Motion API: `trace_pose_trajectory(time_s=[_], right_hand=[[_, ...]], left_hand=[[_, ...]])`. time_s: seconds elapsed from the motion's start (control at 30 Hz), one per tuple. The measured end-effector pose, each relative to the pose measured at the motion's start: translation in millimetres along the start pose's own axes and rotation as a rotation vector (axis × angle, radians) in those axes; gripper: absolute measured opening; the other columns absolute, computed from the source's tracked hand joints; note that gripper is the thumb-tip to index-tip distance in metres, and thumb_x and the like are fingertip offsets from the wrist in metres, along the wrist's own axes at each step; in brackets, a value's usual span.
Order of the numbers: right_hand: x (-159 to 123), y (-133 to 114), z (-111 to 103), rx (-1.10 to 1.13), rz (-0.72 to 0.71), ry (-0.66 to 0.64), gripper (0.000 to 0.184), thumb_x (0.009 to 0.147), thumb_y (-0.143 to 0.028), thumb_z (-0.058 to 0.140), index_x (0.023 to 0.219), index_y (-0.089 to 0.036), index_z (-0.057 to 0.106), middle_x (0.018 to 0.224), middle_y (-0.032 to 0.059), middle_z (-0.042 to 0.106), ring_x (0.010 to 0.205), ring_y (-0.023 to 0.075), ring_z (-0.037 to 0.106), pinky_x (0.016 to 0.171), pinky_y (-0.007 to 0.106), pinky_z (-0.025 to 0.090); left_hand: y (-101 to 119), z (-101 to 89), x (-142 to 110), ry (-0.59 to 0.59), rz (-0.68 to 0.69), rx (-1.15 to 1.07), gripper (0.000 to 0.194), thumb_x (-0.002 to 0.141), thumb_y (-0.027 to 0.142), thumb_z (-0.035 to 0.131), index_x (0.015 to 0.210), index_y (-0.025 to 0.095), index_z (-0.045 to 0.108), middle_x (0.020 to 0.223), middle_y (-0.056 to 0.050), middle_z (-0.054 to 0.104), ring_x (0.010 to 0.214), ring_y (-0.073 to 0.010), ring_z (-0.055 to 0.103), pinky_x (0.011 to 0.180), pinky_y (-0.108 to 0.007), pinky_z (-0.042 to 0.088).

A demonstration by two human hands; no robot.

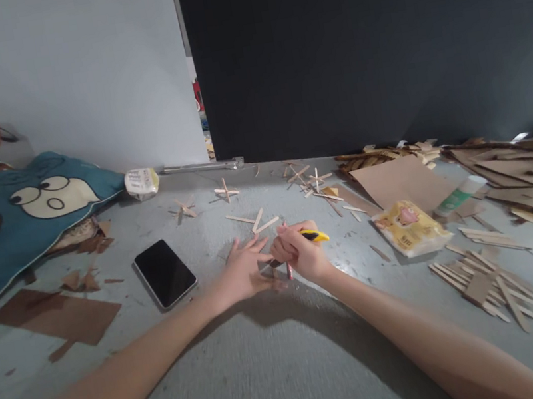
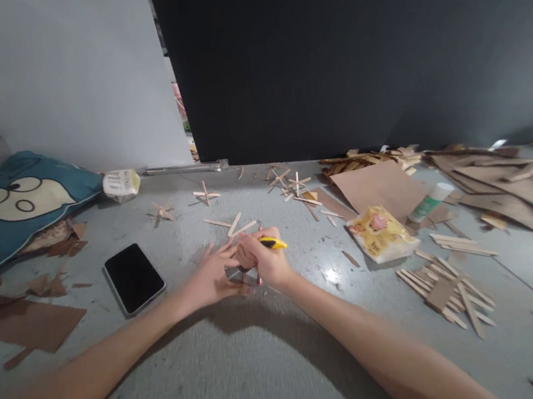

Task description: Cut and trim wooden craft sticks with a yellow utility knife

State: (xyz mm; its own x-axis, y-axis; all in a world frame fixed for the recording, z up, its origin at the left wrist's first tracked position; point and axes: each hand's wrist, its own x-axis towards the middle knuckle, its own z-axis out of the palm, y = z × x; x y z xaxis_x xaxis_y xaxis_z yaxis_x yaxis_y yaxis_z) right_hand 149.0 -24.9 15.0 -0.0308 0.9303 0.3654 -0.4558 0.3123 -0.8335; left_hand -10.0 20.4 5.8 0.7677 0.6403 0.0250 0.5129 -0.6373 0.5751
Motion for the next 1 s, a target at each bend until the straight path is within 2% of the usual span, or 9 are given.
trace_pose_trajectory(time_s=[0.23, 0.3, 0.43, 0.5, 0.63, 0.73, 0.87, 0.93, 1.0], right_hand=[[1, -1, -1, 0.010, 0.006, 0.012, 0.072, 0.086, -0.056, 0.076, 0.042, -0.023, 0.028, 0.040, -0.0091, 0.022, 0.038, 0.0053, 0.017, 0.045, 0.030, 0.013], [2, -1, -1, -0.004, 0.008, 0.019, 0.072, 0.085, -0.055, 0.076, 0.042, -0.023, 0.028, 0.040, -0.0090, 0.022, 0.038, 0.0053, 0.018, 0.045, 0.030, 0.014], [2, -2, 0, -0.021, 0.023, 0.030, 0.072, 0.085, -0.057, 0.074, 0.042, -0.024, 0.027, 0.040, -0.0096, 0.019, 0.037, 0.0056, 0.017, 0.045, 0.030, 0.014], [2, -3, 0, -0.024, 0.022, 0.032, 0.072, 0.085, -0.057, 0.075, 0.042, -0.024, 0.027, 0.039, -0.0093, 0.019, 0.037, 0.0056, 0.017, 0.045, 0.030, 0.014], [1, -3, 0, -0.014, 0.014, 0.016, 0.071, 0.084, -0.054, 0.076, 0.042, -0.023, 0.027, 0.039, -0.0086, 0.022, 0.038, 0.0056, 0.017, 0.045, 0.030, 0.014], [1, -1, -1, -0.011, 0.029, 0.028, 0.071, 0.085, -0.053, 0.075, 0.042, -0.024, 0.027, 0.039, -0.0088, 0.021, 0.038, 0.0059, 0.017, 0.045, 0.030, 0.014], [0, 2, -3, -0.017, 0.029, 0.036, 0.070, 0.085, -0.053, 0.074, 0.043, -0.024, 0.027, 0.039, -0.0094, 0.019, 0.037, 0.0060, 0.016, 0.045, 0.030, 0.014], [0, 1, -3, -0.012, 0.025, 0.037, 0.070, 0.085, -0.053, 0.074, 0.042, -0.024, 0.027, 0.039, -0.0091, 0.020, 0.037, 0.0058, 0.016, 0.045, 0.030, 0.014], [-1, 1, -2, -0.001, 0.030, 0.036, 0.069, 0.085, -0.051, 0.074, 0.042, -0.024, 0.028, 0.039, -0.0089, 0.020, 0.038, 0.0060, 0.016, 0.045, 0.030, 0.013]], left_hand=[[-2, -12.8, 5, -0.233, 0.028, 0.006, 0.036, 0.075, 0.052, 0.089, 0.104, 0.030, 0.082, 0.171, -0.007, 0.035, 0.163, -0.0410, 0.013, 0.124, -0.075, -0.002], [2, -8.2, 2, -0.168, 0.007, 0.018, 0.037, 0.079, 0.054, 0.085, 0.109, 0.032, 0.082, 0.170, -0.007, 0.037, 0.162, -0.0418, 0.016, 0.123, -0.076, -0.005], [17, 9.0, -9, 0.076, -0.152, 0.117, 0.047, 0.084, 0.062, 0.078, 0.121, 0.034, 0.079, 0.166, -0.010, 0.044, 0.160, -0.0451, 0.020, 0.120, -0.078, -0.012], [17, 8.1, -8, 0.032, -0.141, 0.101, 0.045, 0.085, 0.062, 0.077, 0.121, 0.036, 0.079, 0.169, -0.010, 0.039, 0.161, -0.0436, 0.018, 0.120, -0.079, -0.009], [5, -8.8, 2, -0.168, -0.047, 0.044, 0.044, 0.076, 0.055, 0.088, 0.116, 0.037, 0.081, 0.174, -0.006, 0.029, 0.162, -0.0425, 0.012, 0.123, -0.075, -0.005], [5, -9.6, 1, -0.143, -0.050, 0.046, 0.043, 0.075, 0.054, 0.089, 0.114, 0.037, 0.081, 0.172, -0.006, 0.033, 0.162, -0.0403, 0.017, 0.126, -0.072, 0.000], [15, 3.1, -7, 0.036, -0.122, 0.095, 0.047, 0.082, 0.068, 0.077, 0.116, 0.036, 0.080, 0.170, -0.008, 0.037, 0.163, -0.0383, 0.017, 0.124, -0.072, -0.007], [15, 1.6, -6, -0.026, -0.139, 0.084, 0.050, 0.080, 0.065, 0.080, 0.121, 0.038, 0.078, 0.172, -0.009, 0.033, 0.162, -0.0396, 0.018, 0.121, -0.075, -0.012], [10, -5.9, -1, -0.163, -0.140, 0.052, 0.057, 0.071, 0.061, 0.089, 0.123, 0.039, 0.078, 0.174, -0.007, 0.026, 0.163, -0.0432, 0.008, 0.118, -0.079, -0.011]])
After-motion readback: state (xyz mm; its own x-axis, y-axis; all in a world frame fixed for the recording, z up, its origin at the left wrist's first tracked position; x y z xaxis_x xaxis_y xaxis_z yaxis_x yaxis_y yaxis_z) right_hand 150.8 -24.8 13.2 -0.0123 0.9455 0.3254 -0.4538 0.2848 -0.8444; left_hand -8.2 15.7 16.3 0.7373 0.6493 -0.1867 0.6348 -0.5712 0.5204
